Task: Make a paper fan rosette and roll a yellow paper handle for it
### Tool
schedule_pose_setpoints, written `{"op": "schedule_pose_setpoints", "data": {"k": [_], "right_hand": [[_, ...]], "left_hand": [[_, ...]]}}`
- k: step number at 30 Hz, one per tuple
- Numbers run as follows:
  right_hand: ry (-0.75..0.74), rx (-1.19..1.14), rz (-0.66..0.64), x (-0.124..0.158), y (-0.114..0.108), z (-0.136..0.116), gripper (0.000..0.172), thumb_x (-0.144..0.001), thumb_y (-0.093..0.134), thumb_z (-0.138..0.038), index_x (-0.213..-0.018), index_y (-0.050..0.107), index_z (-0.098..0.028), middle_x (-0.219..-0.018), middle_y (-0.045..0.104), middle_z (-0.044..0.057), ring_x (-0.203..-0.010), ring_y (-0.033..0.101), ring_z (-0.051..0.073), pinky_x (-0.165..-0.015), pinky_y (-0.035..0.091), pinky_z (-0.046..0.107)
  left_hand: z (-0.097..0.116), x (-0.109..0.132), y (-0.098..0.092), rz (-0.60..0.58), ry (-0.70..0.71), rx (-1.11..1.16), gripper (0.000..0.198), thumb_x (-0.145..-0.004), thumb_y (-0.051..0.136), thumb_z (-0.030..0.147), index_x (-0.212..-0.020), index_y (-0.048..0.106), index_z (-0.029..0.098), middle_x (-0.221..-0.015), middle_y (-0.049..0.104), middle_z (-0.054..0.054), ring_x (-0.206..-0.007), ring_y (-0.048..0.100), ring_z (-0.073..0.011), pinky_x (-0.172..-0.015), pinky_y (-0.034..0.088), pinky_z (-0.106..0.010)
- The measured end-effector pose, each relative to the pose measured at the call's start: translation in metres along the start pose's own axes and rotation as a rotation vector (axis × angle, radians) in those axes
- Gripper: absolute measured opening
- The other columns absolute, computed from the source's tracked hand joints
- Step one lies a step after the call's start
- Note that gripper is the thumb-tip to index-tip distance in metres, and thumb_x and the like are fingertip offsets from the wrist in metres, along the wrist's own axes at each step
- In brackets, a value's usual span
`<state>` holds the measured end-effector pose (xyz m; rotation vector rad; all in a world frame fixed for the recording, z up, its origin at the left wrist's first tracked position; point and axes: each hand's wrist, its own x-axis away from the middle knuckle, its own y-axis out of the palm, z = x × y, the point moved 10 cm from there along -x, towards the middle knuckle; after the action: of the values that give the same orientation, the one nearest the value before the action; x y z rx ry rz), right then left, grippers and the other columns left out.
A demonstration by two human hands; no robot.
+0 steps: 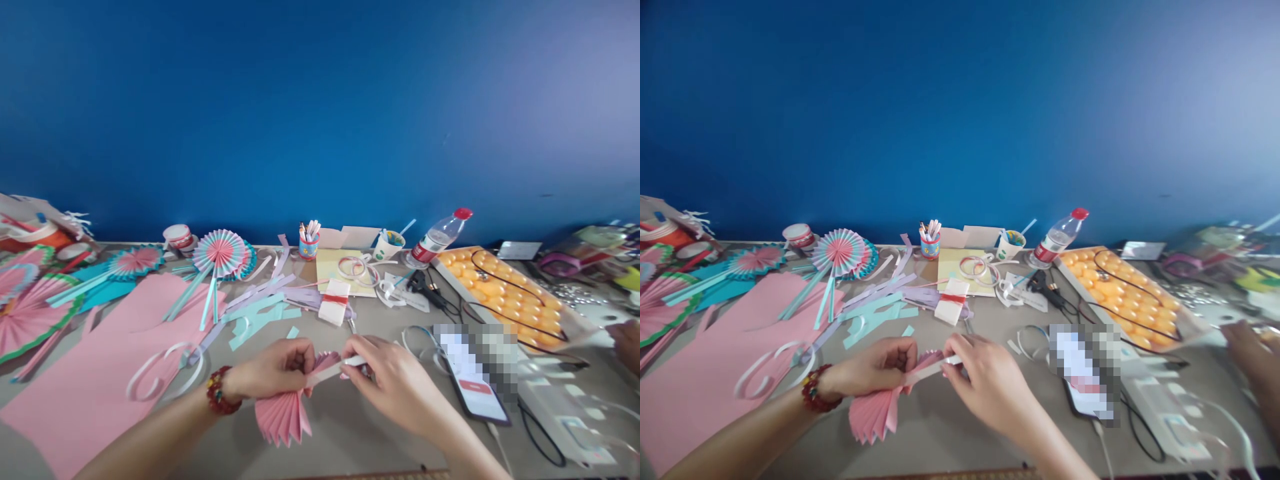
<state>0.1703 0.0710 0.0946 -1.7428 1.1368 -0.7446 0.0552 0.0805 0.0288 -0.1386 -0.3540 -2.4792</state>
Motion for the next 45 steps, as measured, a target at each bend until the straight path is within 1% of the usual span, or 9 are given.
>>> {"op": "schedule_pose_setpoints", "data": {"k": [11, 17, 23, 30, 35, 38, 40, 42, 45], "right_hand": [[-0.015, 0.136, 0.168, 0.003, -0.003, 0.001, 0.008, -0.089, 0.060, -0.024, -0.087, 0.052, -0.023, -0.079, 0.063, -0.001, -0.071, 0.060, 0.018, -0.064, 0.035, 0.028], [-0.012, 0.158, 0.202, 0.004, 0.000, 0.001, 0.010, -0.085, 0.061, -0.019, -0.089, 0.052, -0.023, -0.079, 0.064, -0.001, -0.068, 0.059, 0.018, -0.064, 0.036, 0.029], [0.005, 0.113, 0.180, 0.003, 0.006, 0.004, 0.013, -0.083, 0.060, -0.016, -0.089, 0.052, -0.023, -0.082, 0.066, -0.001, -0.069, 0.060, 0.018, -0.064, 0.036, 0.029], [-0.002, 0.061, 0.140, 0.001, 0.010, 0.004, 0.017, -0.082, 0.063, -0.017, -0.095, 0.054, -0.024, -0.086, 0.066, -0.001, -0.073, 0.061, 0.019, -0.066, 0.038, 0.029], [-0.049, 0.071, 0.183, 0.000, 0.009, 0.002, 0.008, -0.085, 0.061, -0.018, -0.088, 0.054, -0.023, -0.082, 0.064, 0.000, -0.075, 0.060, 0.019, -0.066, 0.037, 0.028], [-0.077, 0.090, 0.217, 0.001, 0.008, 0.000, 0.008, -0.087, 0.060, -0.019, -0.085, 0.053, -0.022, -0.079, 0.063, -0.001, -0.073, 0.059, 0.018, -0.066, 0.036, 0.028], [-0.096, 0.106, 0.247, 0.001, 0.008, -0.002, 0.008, -0.089, 0.060, -0.020, -0.085, 0.053, -0.022, -0.079, 0.063, -0.001, -0.071, 0.058, 0.018, -0.066, 0.035, 0.029], [-0.109, 0.121, 0.268, 0.001, 0.007, -0.005, 0.007, -0.089, 0.059, -0.021, -0.085, 0.053, -0.022, -0.078, 0.062, -0.001, -0.070, 0.057, 0.018, -0.066, 0.034, 0.029], [-0.121, 0.143, 0.280, -0.001, 0.008, -0.008, 0.006, -0.090, 0.058, -0.021, -0.085, 0.054, -0.022, -0.077, 0.062, 0.000, -0.069, 0.056, 0.018, -0.066, 0.033, 0.030]], "left_hand": [[-0.003, -0.001, 0.000, -0.012, 0.013, -0.010, 0.019, -0.080, 0.064, 0.015, -0.077, 0.046, 0.018, -0.070, 0.063, -0.001, -0.065, 0.060, -0.0131, -0.060, 0.041, -0.023], [-0.001, 0.001, 0.001, -0.023, 0.035, -0.008, 0.017, -0.079, 0.063, 0.012, -0.078, 0.046, 0.017, -0.070, 0.062, 0.000, -0.065, 0.059, -0.0119, -0.061, 0.042, -0.022], [0.002, 0.002, 0.005, -0.004, 0.036, -0.081, 0.023, -0.083, 0.067, 0.021, -0.075, 0.045, 0.018, -0.068, 0.057, 0.002, -0.063, 0.057, -0.0111, -0.058, 0.041, -0.021], [-0.001, 0.004, 0.007, 0.002, 0.041, -0.168, 0.028, -0.090, 0.061, 0.031, -0.074, 0.043, 0.018, -0.066, 0.056, 0.002, -0.061, 0.055, -0.0101, -0.061, 0.042, -0.023], [-0.004, 0.006, 0.004, -0.097, 0.064, -0.200, 0.022, -0.085, 0.066, 0.028, -0.079, 0.047, 0.018, -0.078, 0.057, 0.000, -0.070, 0.053, -0.0118, -0.062, 0.039, -0.022], [-0.005, 0.004, -0.004, -0.038, 0.083, -0.260, 0.023, -0.088, 0.063, 0.033, -0.080, 0.047, 0.018, -0.078, 0.054, 0.001, -0.066, 0.048, -0.0099, -0.060, 0.037, -0.022], [-0.005, 0.004, -0.007, -0.005, 0.081, -0.247, 0.021, -0.091, 0.061, 0.034, -0.086, 0.047, 0.019, -0.080, 0.055, 0.001, -0.067, 0.051, -0.0103, -0.061, 0.039, -0.023], [-0.005, 0.004, -0.005, -0.013, 0.086, -0.247, 0.017, -0.093, 0.058, 0.032, -0.100, 0.049, 0.019, -0.083, 0.059, 0.000, -0.072, 0.057, -0.0125, -0.066, 0.044, -0.025], [-0.002, 0.005, -0.002, -0.052, 0.126, -0.356, 0.036, -0.093, 0.055, 0.024, -0.127, 0.043, 0.022, -0.085, 0.064, -0.001, -0.078, 0.061, -0.0149, -0.074, 0.047, -0.029]]}}
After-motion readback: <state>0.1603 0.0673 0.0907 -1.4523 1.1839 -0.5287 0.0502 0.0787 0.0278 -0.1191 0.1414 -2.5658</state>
